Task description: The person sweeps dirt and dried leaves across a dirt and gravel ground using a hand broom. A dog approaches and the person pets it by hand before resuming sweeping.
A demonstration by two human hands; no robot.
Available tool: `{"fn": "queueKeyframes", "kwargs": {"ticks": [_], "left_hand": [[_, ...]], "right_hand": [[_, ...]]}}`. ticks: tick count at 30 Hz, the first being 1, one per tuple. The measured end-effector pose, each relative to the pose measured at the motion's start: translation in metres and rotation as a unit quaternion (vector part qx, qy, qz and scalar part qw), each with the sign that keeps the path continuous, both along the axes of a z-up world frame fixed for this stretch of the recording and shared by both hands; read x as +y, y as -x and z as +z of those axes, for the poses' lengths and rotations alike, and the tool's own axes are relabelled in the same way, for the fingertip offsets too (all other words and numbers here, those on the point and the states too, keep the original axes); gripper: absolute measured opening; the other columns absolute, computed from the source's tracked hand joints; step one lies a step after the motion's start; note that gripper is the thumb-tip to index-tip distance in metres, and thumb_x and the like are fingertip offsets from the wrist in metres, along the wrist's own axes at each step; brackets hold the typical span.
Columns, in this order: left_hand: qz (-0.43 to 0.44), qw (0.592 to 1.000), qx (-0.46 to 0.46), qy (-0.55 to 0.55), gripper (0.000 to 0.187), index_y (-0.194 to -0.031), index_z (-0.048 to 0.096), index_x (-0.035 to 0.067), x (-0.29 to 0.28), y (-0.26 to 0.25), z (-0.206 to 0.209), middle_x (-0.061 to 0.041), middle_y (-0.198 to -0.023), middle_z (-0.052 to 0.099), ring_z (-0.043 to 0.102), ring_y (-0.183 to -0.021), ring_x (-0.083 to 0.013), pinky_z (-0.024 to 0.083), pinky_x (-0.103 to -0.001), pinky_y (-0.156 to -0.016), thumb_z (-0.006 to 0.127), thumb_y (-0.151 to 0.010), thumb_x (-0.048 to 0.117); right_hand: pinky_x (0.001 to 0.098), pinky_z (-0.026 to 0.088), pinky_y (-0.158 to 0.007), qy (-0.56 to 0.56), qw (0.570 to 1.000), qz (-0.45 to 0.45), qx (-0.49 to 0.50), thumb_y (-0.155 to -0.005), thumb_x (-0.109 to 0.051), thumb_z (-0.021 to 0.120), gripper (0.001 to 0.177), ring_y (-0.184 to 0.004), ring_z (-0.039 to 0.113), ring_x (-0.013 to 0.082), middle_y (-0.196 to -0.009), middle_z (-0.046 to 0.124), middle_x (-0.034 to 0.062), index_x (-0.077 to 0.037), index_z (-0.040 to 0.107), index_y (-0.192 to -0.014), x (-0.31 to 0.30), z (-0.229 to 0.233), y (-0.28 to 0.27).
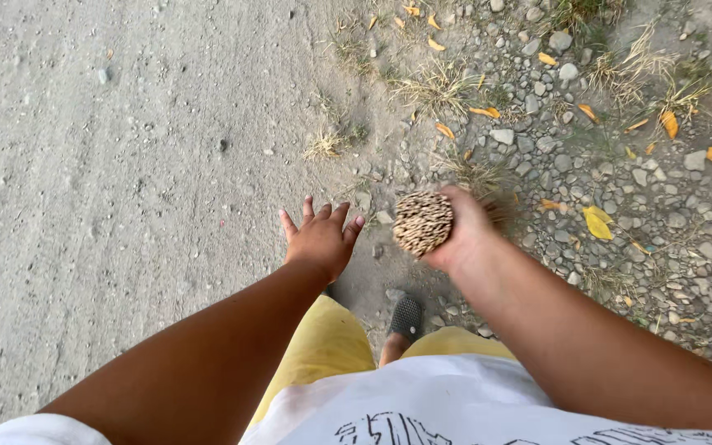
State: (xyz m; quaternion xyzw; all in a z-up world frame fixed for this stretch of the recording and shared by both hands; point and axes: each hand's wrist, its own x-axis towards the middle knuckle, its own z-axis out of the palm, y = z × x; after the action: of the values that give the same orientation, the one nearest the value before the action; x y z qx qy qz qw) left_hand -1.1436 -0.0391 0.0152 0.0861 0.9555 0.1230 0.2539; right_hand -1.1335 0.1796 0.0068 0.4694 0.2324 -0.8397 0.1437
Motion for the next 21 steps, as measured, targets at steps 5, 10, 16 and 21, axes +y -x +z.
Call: {"fn": "queueKeyframes", "kwargs": {"ticks": [5, 10, 16, 21], "left_hand": [[-0.058, 0.997, 0.050, 0.021, 0.060, -0.159, 0.031, 0.026, -0.015, 0.052, -0.012, -0.008, -0.164, 0.030, 0.004, -0.156, -0.0330, -0.009, -0.069, -0.118, 0.030, -0.101, 0.042], [-0.061, 0.994, 0.015, 0.092, 0.061, -0.160, 0.025, 0.026, -0.053, 0.132, -0.007, -0.007, -0.166, 0.026, 0.002, -0.157, -0.0330, -0.010, -0.069, -0.118, 0.032, -0.103, 0.046], [-0.101, 0.992, 0.029, 0.073, 0.064, -0.161, 0.024, 0.023, -0.097, 0.219, -0.007, -0.010, -0.167, 0.023, 0.001, -0.157, -0.0341, -0.010, -0.068, -0.118, 0.027, -0.104, 0.052], [-0.143, 0.988, 0.015, 0.050, 0.065, -0.161, 0.021, 0.021, -0.113, 0.257, -0.017, -0.012, -0.166, 0.021, -0.001, -0.156, -0.0347, -0.010, -0.069, -0.117, 0.025, -0.104, 0.053]], "right_hand": [[0.0505, 0.062, -0.067, 0.005, 0.982, 0.190, 0.020, -0.088, -0.031, 0.066, 0.024, -0.073, 0.068, 0.0299, -0.087, 0.071, 0.0109, -0.009, 0.069, -0.097, -0.059, 0.027, 0.034], [0.0390, 0.063, -0.059, 0.215, 0.972, 0.096, 0.026, -0.089, -0.027, 0.069, 0.038, -0.066, 0.068, 0.0299, -0.088, 0.064, 0.0225, 0.005, 0.056, -0.104, -0.089, -0.006, 0.101], [0.0314, 0.063, -0.049, 0.117, 0.979, -0.142, -0.085, -0.090, -0.024, 0.061, 0.029, -0.061, 0.068, 0.0272, -0.082, 0.066, 0.0196, 0.004, 0.060, -0.100, -0.048, -0.017, 0.088], [0.0355, 0.063, -0.056, -0.041, 0.982, -0.147, -0.109, -0.091, -0.026, 0.059, 0.024, -0.060, 0.068, 0.0244, -0.078, 0.069, 0.0130, -0.003, 0.065, -0.094, -0.085, 0.049, 0.113]]}}
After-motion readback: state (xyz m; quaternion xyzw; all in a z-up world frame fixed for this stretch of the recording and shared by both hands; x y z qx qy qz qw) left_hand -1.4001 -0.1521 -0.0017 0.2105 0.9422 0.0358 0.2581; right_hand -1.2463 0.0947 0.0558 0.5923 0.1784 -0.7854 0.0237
